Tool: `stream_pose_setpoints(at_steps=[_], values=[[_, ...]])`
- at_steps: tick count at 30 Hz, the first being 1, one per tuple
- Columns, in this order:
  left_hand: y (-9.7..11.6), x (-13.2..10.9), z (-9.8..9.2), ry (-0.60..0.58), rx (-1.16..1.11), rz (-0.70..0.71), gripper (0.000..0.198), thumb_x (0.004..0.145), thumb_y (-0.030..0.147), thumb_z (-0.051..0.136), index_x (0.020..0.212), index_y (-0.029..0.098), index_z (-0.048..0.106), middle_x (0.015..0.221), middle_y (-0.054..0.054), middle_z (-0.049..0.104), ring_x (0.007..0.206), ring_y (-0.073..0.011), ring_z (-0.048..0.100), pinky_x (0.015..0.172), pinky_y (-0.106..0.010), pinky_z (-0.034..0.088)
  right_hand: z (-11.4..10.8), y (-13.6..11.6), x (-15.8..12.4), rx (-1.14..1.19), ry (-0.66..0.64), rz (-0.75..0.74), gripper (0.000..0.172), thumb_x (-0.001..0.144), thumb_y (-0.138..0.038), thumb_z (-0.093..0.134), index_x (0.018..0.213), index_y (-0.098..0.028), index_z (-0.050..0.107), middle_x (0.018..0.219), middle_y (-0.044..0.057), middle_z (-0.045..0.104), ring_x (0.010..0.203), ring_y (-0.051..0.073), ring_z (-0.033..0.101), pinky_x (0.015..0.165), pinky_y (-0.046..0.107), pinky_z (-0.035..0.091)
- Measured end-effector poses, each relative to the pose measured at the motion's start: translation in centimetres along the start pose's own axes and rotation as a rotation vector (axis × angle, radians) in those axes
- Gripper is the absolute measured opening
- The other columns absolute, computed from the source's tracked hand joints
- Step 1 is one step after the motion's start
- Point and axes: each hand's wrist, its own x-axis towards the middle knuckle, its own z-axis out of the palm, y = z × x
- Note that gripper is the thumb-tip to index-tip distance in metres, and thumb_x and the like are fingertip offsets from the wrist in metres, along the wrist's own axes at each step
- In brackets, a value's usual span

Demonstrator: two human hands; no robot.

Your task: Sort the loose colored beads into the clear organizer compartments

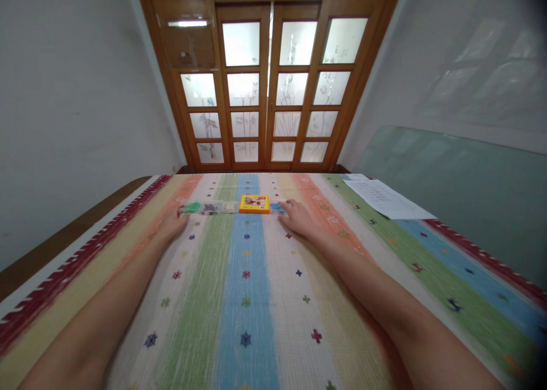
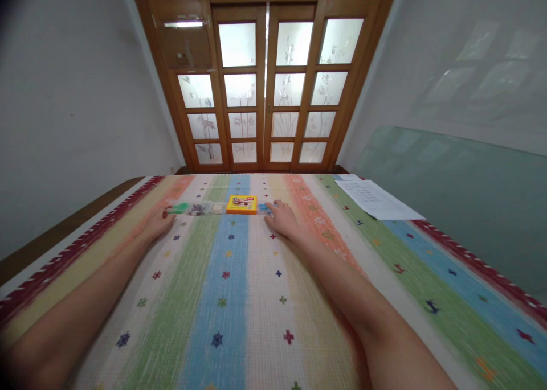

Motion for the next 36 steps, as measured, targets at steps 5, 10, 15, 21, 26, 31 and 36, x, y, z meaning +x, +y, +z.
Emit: stream_pose_setpoints(at_steps=[5,10,15,21,26,31,36], values=[[1.2,-0.6,0.6,0.119,0.056,0.042,0.05,0.09,0.04,0.054,0.133,0.014,0.06,0.135,-0.017,0.063,0.132,-0.0334,0.055,0.114,-0.051,0.042,-0.6,1.3,0.6,0.022,0.003,-0.025,0.059,0.095,-0.043,0.063,0.149,-0.023,0.053,0.155,0.016,0.047,0.14,0.032,0.046,0.115,0.044,0.037],[5.1,-1.8,1.1,0.207,-0.059,0.353,0.038,0.092,0.034,0.052,0.123,0.019,0.066,0.137,-0.014,0.062,0.133,-0.0301,0.053,0.118,-0.05,0.038,-1.2,2.0,0.1,0.069,0.009,-0.007,0.044,0.097,-0.039,0.061,0.136,-0.021,0.059,0.136,0.014,0.06,0.12,0.026,0.061,0.103,0.036,0.046],[10.7,-3.2,3.1,-0.164,-0.204,0.604,0.027,0.094,0.032,0.052,0.108,0.022,0.073,0.12,-0.008,0.071,0.113,-0.0239,0.064,0.107,-0.042,0.048,-1.8,1.4,-0.3,0.043,-0.026,-0.017,0.039,0.095,-0.041,0.065,0.129,-0.022,0.061,0.133,0.014,0.061,0.114,0.026,0.063,0.098,0.035,0.047],[15.0,-5.4,6.6,-0.292,-0.051,0.659,0.022,0.09,0.032,0.062,0.106,0.022,0.075,0.116,-0.01,0.068,0.113,-0.0262,0.062,0.105,-0.042,0.047,-0.8,-0.3,-0.4,0.072,0.037,-0.041,0.052,0.099,-0.04,0.061,0.147,-0.022,0.05,0.147,0.015,0.054,0.134,0.026,0.051,0.111,0.038,0.04],[15.5,-6.3,7.3,-0.228,-0.011,0.568,0.027,0.09,0.037,0.066,0.112,0.024,0.073,0.118,-0.009,0.066,0.117,-0.0279,0.06,0.107,-0.044,0.046,-1.5,-2.6,-2.3,0.016,-0.014,0.034,0.048,0.097,-0.049,0.063,0.136,-0.021,0.059,0.131,0.015,0.062,0.116,0.028,0.061,0.096,0.035,0.047],[16.0,-7.0,8.2,-0.296,-0.193,0.638,0.064,0.088,0.051,0.071,0.144,0.021,0.059,0.14,-0.015,0.062,0.132,-0.0322,0.055,0.116,-0.05,0.04,-1.7,-5.8,-3.8,0.102,0.001,-0.099,0.043,0.098,-0.052,0.062,0.129,-0.022,0.061,0.123,0.012,0.066,0.107,0.024,0.065,0.09,0.033,0.048],[15.7,-6.7,8.7,-0.321,-0.439,0.623,0.069,0.09,0.051,0.069,0.15,0.021,0.053,0.149,-0.015,0.058,0.136,-0.031,0.055,0.119,-0.051,0.04,-0.1,-8.6,-2.2,0.274,0.023,-0.325,0.038,0.101,-0.048,0.06,0.129,-0.022,0.06,0.125,0.011,0.068,0.112,0.024,0.065,0.094,0.036,0.05]])
